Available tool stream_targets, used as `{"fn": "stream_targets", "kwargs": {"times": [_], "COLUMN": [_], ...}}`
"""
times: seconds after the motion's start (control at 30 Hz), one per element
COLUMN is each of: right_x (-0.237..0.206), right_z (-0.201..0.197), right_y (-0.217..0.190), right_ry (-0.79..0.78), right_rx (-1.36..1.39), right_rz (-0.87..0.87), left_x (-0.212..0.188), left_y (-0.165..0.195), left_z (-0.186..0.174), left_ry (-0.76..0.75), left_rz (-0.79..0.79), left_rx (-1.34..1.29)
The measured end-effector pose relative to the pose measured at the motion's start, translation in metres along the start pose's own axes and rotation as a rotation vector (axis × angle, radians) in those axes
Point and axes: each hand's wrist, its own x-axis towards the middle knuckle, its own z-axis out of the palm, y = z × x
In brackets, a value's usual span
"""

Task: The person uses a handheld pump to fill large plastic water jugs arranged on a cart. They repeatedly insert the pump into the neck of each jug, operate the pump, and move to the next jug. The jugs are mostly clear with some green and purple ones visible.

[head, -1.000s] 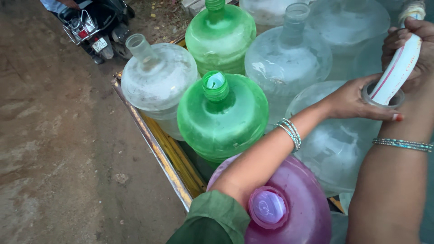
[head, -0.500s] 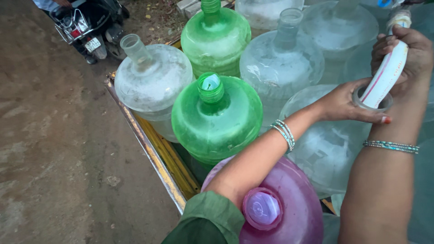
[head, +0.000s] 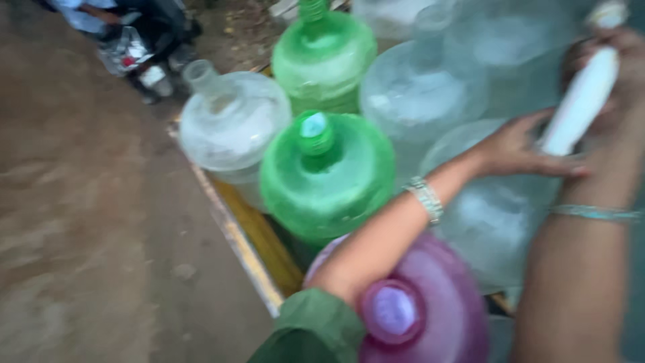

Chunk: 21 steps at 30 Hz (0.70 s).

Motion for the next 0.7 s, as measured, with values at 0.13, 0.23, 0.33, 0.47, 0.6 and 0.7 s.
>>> {"fn": "stream_targets", "kwargs": {"times": [0.13,0.23,0.33,0.47,0.6,0.7], "right_x": [-0.001,-0.002,-0.002,-0.001,-0.002,-0.003], "right_z": [0.003,0.006,0.002,-0.008,-0.015,-0.019], "right_y": [0.001,0.018,0.026,0.012,0.008,0.009], "right_ry": [0.031,0.065,0.112,-0.048,-0.010,-0.051], "right_rx": [0.114,0.051,0.110,0.074,0.068,0.106], "right_rz": [0.047,-0.067,-0.121,-0.054,-0.051,0.010], "left_x": [0.002,-0.009,-0.019,-0.017,-0.017,-0.017], "left_y": [0.007,0.009,0.008,0.011,0.020,0.022], "left_z": [0.006,-0.001,-0.004,0.001,0.003,0.002], "left_ry": [-0.041,-0.045,-0.024,-0.009,-0.029,-0.022], "left_rz": [0.047,0.015,-0.003,-0.021,0.004,0.031], "left_rx": [-0.161,-0.136,-0.124,-0.049,-0.148,-0.107]}}
